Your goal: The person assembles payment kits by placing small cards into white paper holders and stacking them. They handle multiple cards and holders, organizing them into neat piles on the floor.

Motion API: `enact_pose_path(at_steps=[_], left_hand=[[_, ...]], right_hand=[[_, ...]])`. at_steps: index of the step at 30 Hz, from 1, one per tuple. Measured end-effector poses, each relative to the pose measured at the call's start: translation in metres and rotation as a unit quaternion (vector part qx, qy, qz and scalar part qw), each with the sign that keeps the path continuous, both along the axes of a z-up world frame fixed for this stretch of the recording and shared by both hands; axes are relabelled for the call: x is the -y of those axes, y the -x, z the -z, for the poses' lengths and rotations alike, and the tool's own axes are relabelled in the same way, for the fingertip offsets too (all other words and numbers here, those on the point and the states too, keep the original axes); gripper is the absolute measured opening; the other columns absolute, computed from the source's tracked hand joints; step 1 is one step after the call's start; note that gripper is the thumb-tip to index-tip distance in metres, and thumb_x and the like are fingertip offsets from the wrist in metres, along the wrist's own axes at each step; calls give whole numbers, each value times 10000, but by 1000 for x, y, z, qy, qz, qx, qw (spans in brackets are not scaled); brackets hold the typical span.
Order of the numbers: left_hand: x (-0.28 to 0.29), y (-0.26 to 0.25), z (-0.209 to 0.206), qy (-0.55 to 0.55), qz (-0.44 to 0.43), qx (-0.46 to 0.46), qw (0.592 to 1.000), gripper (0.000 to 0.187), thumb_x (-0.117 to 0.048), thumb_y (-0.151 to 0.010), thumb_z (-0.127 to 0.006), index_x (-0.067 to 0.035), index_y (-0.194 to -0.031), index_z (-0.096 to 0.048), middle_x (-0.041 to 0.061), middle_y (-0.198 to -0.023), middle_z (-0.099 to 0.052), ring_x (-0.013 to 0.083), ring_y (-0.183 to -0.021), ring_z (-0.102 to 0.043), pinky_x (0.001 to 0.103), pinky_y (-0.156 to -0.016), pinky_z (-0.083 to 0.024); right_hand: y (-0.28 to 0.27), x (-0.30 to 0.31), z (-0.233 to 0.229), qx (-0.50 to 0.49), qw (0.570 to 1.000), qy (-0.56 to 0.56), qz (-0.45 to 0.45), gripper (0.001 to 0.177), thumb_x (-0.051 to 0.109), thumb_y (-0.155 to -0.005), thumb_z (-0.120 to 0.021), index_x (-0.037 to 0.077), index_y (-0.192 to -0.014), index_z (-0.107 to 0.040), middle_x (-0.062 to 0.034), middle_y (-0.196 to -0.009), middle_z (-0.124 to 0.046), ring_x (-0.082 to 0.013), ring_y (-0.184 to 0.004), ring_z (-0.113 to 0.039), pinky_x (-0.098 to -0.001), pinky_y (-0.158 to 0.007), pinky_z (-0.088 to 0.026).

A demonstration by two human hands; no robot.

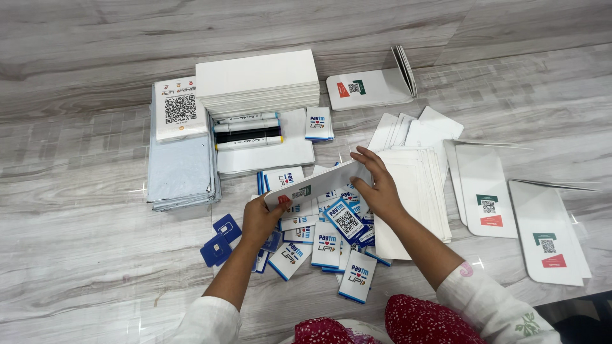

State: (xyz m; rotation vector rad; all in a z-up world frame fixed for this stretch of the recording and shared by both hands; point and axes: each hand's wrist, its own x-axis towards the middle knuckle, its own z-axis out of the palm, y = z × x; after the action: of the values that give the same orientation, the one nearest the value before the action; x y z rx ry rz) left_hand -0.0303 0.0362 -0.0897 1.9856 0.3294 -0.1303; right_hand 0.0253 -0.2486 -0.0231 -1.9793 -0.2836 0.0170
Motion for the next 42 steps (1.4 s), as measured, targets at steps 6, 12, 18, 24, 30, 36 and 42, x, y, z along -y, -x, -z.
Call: enact_pose_path(at_steps=[6, 12, 18, 24, 30, 36, 42], left_hand=[[-1, -18, -14, 158, -18, 96, 983, 275, -242, -855, -807, -22, -1016, -770, 124, -911, -807, 147, -777, -763, 281, -691, -616], [28, -46, -55, 274, -87, 49, 956, 261, -256, -896, -771, -19, -1001, -753, 111, -883, -787, 147, -722, -732, 293, -628, -603], [75, -70, -78, 306, -53, -5, 951, 293, -264, -969, -651, -53, -1163, -595, 124, -964, -758, 160, -714, -766, 292, -565, -587], [111, -127, -66, 387, -91, 44, 917, 313, -152, -1005, -613, -13, -1258, -492, 181, -1044, -726, 189, -667, -735, 300, -555, -597], [163, -199, -57, 321, -183, 88, 925, 316, -108, -989, -593, -17, -1263, -463, 172, -1036, -671, 198, -586, -694, 309, -500, -584], [190, -255, -22, 262, -200, 22, 944, 675, -86, -933, -664, 5, -1452, -243, 165, -1060, -702, 209, -659, -726, 293, -557, -608], [187, -283, 16, -45, -149, 111, 981, 1515, -139, -669, -1013, 44, -1471, 259, 378, -1337, -404, 408, -1068, -624, 375, -891, -570]], right_hand=[[-11, 37, 0, -25, 995, -37, -90, 1033, 320, -761, -776, 216, -1608, -193, -165, -1659, -253, -391, -1528, -233, -553, -1183, -255], [-25, 41, 35, -53, 991, -122, -26, 947, 259, -829, -705, 108, -1595, -169, -238, -1521, -403, -381, -1298, -471, -522, -985, -474], [-81, 61, 53, -159, 937, -268, 157, 605, 237, -1021, -539, 33, -1560, -354, -175, -1397, -573, -256, -1186, -630, -417, -966, -570], [-146, 100, 34, -109, 945, -292, 100, 644, 58, -924, -507, 14, -1548, -353, -150, -1405, -547, -240, -1155, -610, -418, -987, -537], [-213, 156, 63, -186, 926, -253, 211, 678, 75, -944, -517, 20, -1586, -303, -168, -1372, -526, -295, -1195, -603, -424, -1068, -523], [-251, 185, 92, -254, 916, -234, 207, 757, 68, -942, -501, -28, -1613, -163, -286, -1480, -467, -386, -1340, -549, -448, -1143, -453], [-269, 185, 109, -248, 913, -273, 175, 797, 53, -960, -505, -39, -1616, -62, -311, -1627, -257, -381, -1485, -378, -478, -1206, -344]])
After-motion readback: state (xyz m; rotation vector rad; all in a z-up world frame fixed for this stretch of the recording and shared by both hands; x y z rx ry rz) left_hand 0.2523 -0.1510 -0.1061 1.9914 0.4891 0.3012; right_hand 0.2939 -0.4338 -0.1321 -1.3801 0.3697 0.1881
